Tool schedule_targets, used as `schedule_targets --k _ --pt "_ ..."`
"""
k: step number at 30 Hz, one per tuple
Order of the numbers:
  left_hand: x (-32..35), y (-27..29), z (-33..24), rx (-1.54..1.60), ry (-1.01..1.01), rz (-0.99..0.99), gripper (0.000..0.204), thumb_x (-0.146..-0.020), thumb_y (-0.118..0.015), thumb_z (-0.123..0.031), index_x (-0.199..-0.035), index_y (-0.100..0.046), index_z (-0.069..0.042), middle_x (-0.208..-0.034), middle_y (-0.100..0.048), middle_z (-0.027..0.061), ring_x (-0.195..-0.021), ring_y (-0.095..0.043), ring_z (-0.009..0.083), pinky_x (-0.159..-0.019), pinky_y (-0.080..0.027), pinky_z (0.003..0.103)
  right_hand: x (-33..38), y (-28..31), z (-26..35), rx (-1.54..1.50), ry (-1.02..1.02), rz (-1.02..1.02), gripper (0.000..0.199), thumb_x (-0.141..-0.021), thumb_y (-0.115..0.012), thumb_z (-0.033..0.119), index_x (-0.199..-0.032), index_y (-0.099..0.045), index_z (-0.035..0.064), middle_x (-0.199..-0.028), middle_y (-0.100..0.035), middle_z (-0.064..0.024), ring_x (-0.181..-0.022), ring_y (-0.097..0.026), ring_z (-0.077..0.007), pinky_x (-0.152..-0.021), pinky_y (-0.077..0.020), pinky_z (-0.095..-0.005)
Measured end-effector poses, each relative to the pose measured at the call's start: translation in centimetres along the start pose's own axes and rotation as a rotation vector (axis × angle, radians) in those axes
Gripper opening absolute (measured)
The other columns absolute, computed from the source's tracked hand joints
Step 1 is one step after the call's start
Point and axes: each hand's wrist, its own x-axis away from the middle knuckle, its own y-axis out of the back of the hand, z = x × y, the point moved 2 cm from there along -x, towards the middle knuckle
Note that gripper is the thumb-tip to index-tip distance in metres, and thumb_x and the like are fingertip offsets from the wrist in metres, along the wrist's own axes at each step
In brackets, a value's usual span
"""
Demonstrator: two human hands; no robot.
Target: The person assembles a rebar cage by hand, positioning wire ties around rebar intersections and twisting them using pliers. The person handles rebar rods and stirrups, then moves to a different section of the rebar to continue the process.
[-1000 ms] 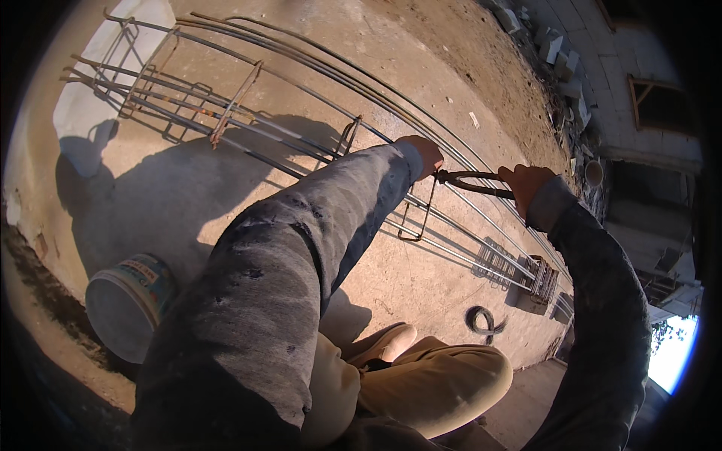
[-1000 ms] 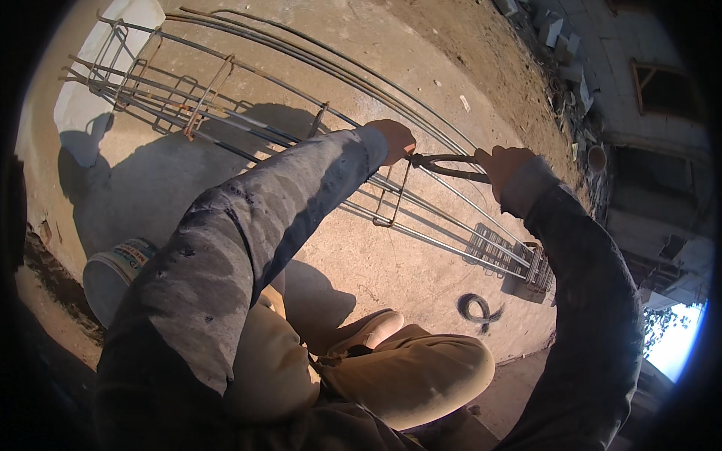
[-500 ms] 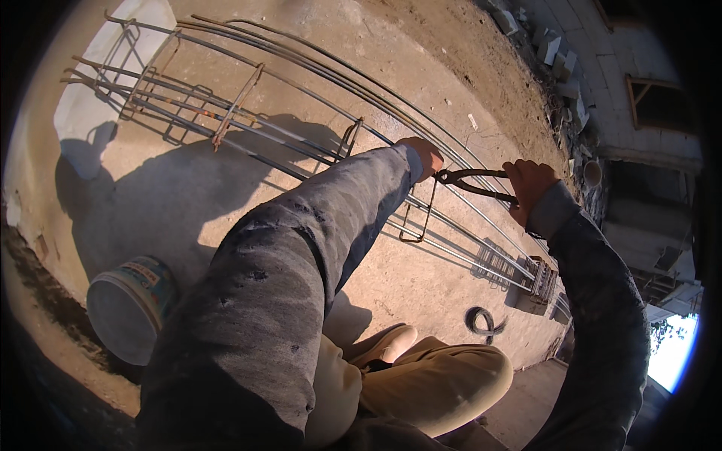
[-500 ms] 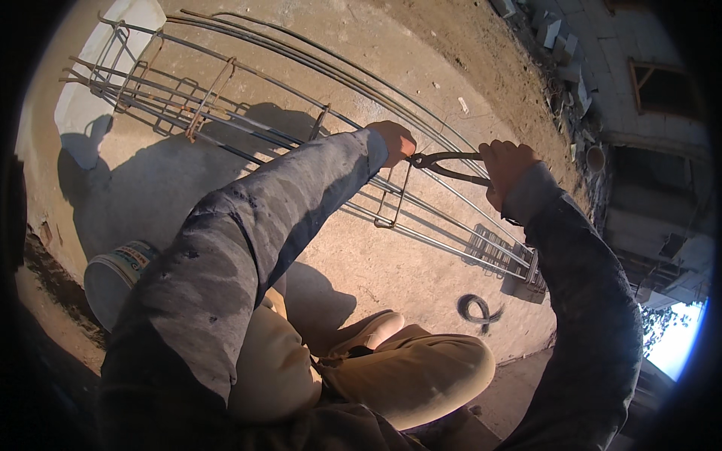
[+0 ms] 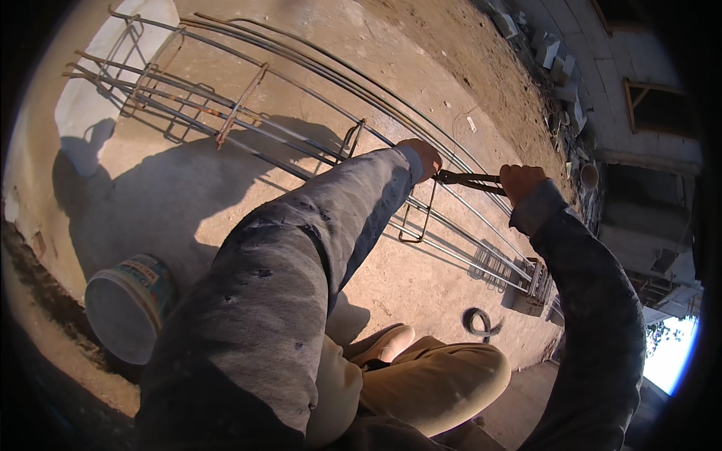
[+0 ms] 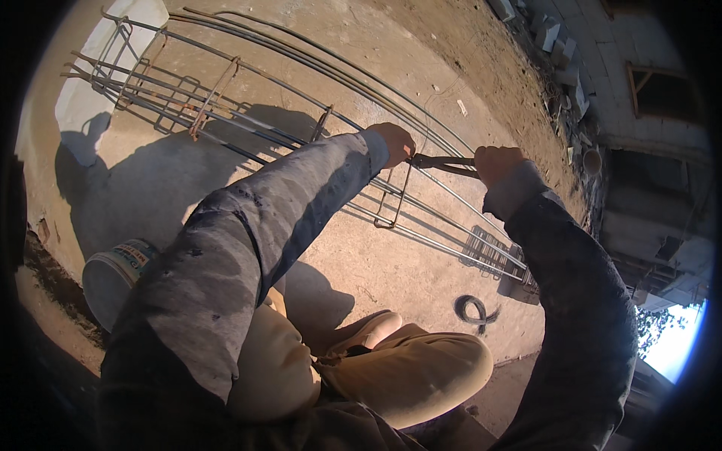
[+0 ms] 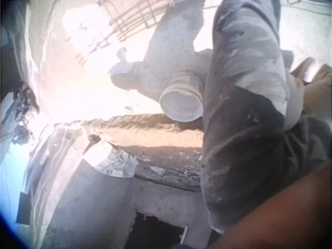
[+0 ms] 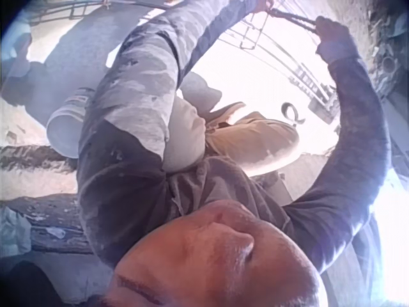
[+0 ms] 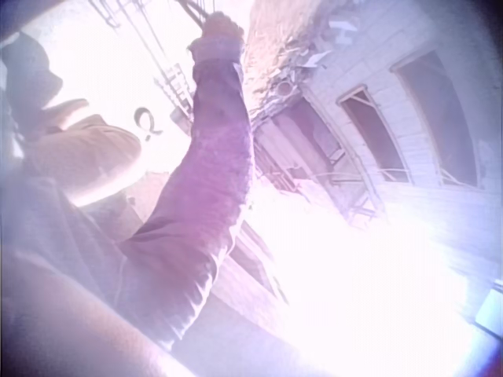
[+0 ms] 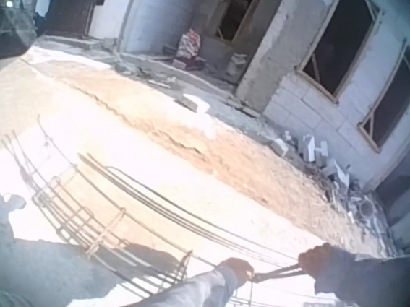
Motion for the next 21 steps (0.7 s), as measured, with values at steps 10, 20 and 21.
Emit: schedule_targets --k 10,20,21 --pt "0.1 0.7 -0.6 0.005 0.015 0.017 0.021 -0.070 -0.059 -0.004 -0.089 -0.067 -0.009 -0.085 -0.064 0.0129 -0.083 -0.062 0.0308 -0.068 -0.050 0.039 -1.4 -3.0 -3.1 -0.339 0.249 0.362 0.028 -0.065 -0.065 0.013 -0.087 -0.050 0.0065 -0.078 -0.059 -0.0136 -0.078 -0.060 -0.0319 -0.067 -0.0468 -0.0393" --pt "0.1 0.6 -0.6 -0.032 0.003 0.020 0.019 -0.079 -0.056 -0.010 -0.094 -0.066 -0.007 -0.096 -0.064 0.0110 -0.088 -0.062 0.0278 -0.071 -0.050 0.038 -0.8 -1.0 -1.5 -0.289 0.173 0.238 0.031 -0.079 -0.063 0.019 -0.104 -0.047 0.0093 -0.081 -0.056 -0.0120 -0.078 -0.058 -0.0294 -0.066 -0.0457 -0.0416" --pt "-0.3 -0.2 0.1 0.012 0.000 -0.029 0.019 -0.079 -0.056 -0.010 -0.095 -0.065 -0.007 -0.096 -0.064 0.0107 -0.088 -0.062 0.0274 -0.071 -0.050 0.038 -0.6 -1.0 -1.6 -0.231 0.161 0.154 0.034 -0.079 -0.063 0.022 -0.107 -0.047 0.0101 -0.082 -0.056 -0.0115 -0.078 -0.058 -0.0292 -0.067 -0.0455 -0.0418"
